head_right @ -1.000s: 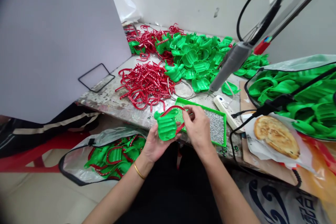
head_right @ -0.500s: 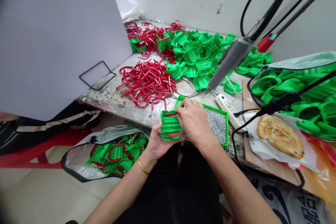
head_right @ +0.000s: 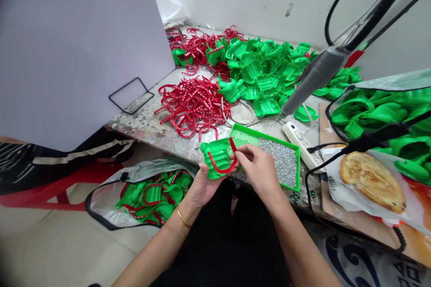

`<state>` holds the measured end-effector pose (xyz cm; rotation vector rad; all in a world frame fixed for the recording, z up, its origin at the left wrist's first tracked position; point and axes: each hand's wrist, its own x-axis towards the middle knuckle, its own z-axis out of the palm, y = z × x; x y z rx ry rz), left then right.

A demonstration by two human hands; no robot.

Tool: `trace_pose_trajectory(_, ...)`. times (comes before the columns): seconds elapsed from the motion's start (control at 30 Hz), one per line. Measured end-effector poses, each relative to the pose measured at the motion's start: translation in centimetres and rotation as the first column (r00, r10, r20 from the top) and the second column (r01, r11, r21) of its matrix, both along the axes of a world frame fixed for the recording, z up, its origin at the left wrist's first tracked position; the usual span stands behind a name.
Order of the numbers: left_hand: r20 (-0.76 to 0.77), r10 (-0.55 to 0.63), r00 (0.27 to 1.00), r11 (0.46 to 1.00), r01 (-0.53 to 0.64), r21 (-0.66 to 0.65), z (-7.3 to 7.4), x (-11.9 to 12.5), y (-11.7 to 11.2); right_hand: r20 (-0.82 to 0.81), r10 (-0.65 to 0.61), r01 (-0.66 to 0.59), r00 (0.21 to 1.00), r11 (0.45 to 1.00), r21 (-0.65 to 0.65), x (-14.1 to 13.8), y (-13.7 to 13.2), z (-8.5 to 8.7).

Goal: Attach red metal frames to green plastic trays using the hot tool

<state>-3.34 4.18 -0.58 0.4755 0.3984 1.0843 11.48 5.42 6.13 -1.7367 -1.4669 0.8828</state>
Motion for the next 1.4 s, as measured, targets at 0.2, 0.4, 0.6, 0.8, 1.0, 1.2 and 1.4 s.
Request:
trace_pose_trajectory(0.2,-0.036,0.052,0.998,0.999,-0.052,0.012,-0.1,0.5,-0.6,-0.111,-0.047,0.036,0.993,0.994,-0.102,-0.2,-1.3,-2.1)
trace_pose_trajectory(0.4,-0.048,0.060,0.997,0.998,-0.059,0.026,0.1,0.6,-1.0,-0.116,-0.081,0.069,0.990,0.992,-0.101,0.0,-1.5,-3.5)
trace_pose_trajectory(0.6,-0.065,0.042,0.997,0.999,-0.040,0.033,-0.1,0.6,-1.1,-0.202,-0.094,0.069,0.975,0.990,-0.124,-0.2,-1.5,-3.9)
trace_pose_trajectory(0.8,-0.108,0.010,0.994,0.999,-0.005,0.045,-0.1,0.4,-1.2,-0.236,-0.106,0.068,0.966,0.984,-0.164,-0.4,-1.6,-3.6)
trace_pose_trajectory(1.0,-0.220,0.032,0.975,0.999,-0.026,0.031,-0.2,0.6,-1.7,-0.306,-0.104,0.050,0.946,0.983,-0.179,-0.2,-1.7,-4.1)
trace_pose_trajectory(1.2,-0.227,0.052,0.973,0.998,-0.045,0.037,-0.3,0.7,-1.9,-0.322,-0.130,0.071,0.938,0.980,-0.187,0.0,-1.9,-4.8)
trace_pose_trajectory(1.4,-0.214,0.046,0.976,0.999,-0.044,0.018,-0.6,0.8,-2.1,-0.324,-0.130,0.077,0.937,0.982,-0.171,-0.3,-2.2,-4.5)
